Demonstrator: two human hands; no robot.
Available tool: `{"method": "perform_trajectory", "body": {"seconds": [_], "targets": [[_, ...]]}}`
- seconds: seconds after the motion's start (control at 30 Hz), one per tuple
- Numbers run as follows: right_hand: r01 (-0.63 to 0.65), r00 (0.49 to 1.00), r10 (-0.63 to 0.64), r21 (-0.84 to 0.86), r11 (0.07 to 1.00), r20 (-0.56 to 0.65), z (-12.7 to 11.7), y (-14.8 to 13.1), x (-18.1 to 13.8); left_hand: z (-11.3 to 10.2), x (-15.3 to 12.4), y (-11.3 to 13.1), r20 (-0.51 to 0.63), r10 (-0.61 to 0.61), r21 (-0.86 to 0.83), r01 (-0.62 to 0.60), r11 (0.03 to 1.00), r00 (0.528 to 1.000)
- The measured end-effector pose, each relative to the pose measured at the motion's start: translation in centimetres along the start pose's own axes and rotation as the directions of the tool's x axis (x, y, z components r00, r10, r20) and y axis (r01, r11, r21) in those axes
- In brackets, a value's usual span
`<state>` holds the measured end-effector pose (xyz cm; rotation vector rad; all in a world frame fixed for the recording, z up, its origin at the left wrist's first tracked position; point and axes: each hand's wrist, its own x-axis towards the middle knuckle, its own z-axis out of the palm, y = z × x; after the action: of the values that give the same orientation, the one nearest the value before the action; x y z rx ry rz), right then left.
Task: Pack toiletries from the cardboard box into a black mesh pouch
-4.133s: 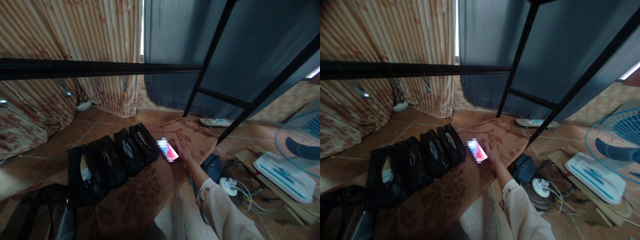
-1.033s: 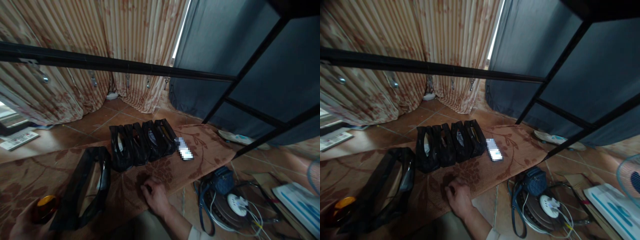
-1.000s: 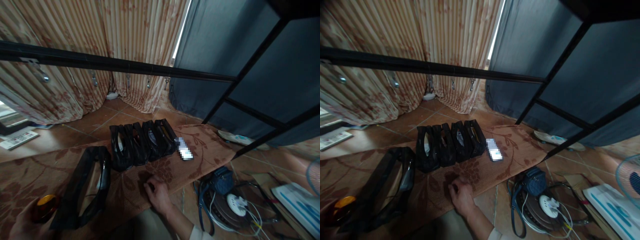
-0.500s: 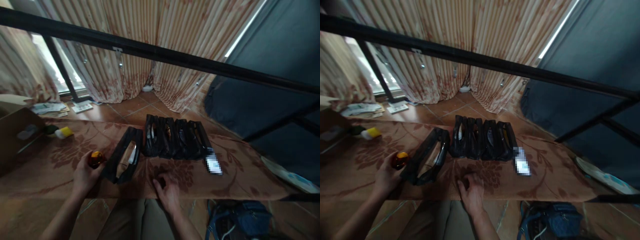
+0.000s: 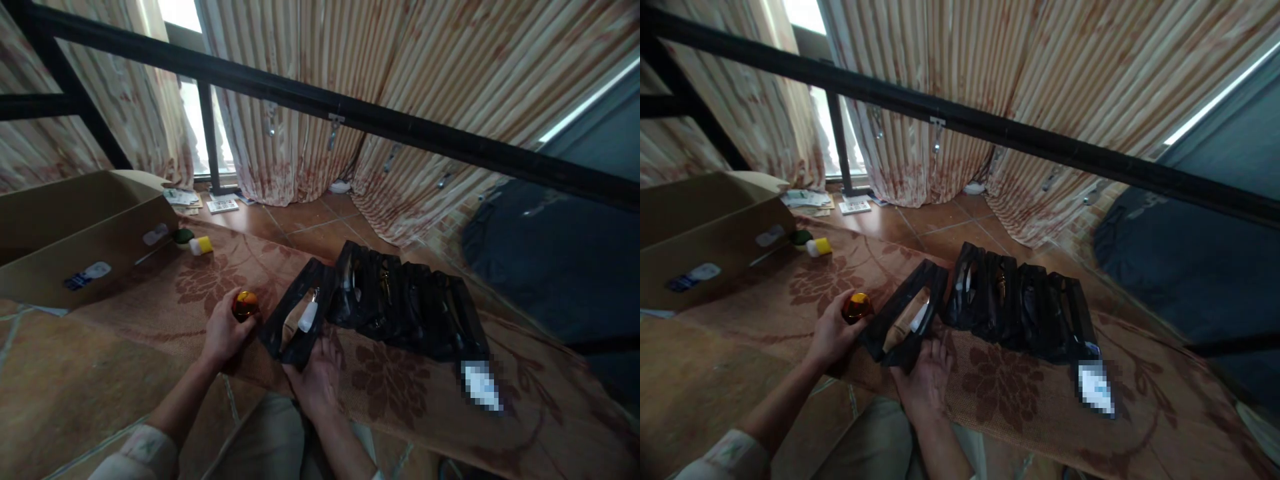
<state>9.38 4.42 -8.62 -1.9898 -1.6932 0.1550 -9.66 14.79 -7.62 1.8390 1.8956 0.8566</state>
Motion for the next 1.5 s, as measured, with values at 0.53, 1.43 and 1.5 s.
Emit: {"method": "perform_trajectory", "body": {"seconds": [0.53, 1.43, 1.5], "targets": [[0.087, 0.996, -0.086, -0.05, 0.995, 0.033, 0.7, 1.0, -0.4, 0.6, -0.1, -1.1, -0.024, 0.081, -0.116, -0.083, 0.99, 0.996], [0.071, 0.997, -0.071, 0.044, 0.996, -0.013, 0.7, 1.4, -0.9, 0.4, 0.1, -0.9, -0.008, 0.06, -0.035, -0.06, 0.998, 0.998], [0.066, 0.998, -0.066, 0.051, 0.997, -0.014, 0.6, 1.3, -0.8, 0.4, 0.2, -0.9, -0.011, 0.06, -0.028, -0.06, 0.998, 0.998]]}}
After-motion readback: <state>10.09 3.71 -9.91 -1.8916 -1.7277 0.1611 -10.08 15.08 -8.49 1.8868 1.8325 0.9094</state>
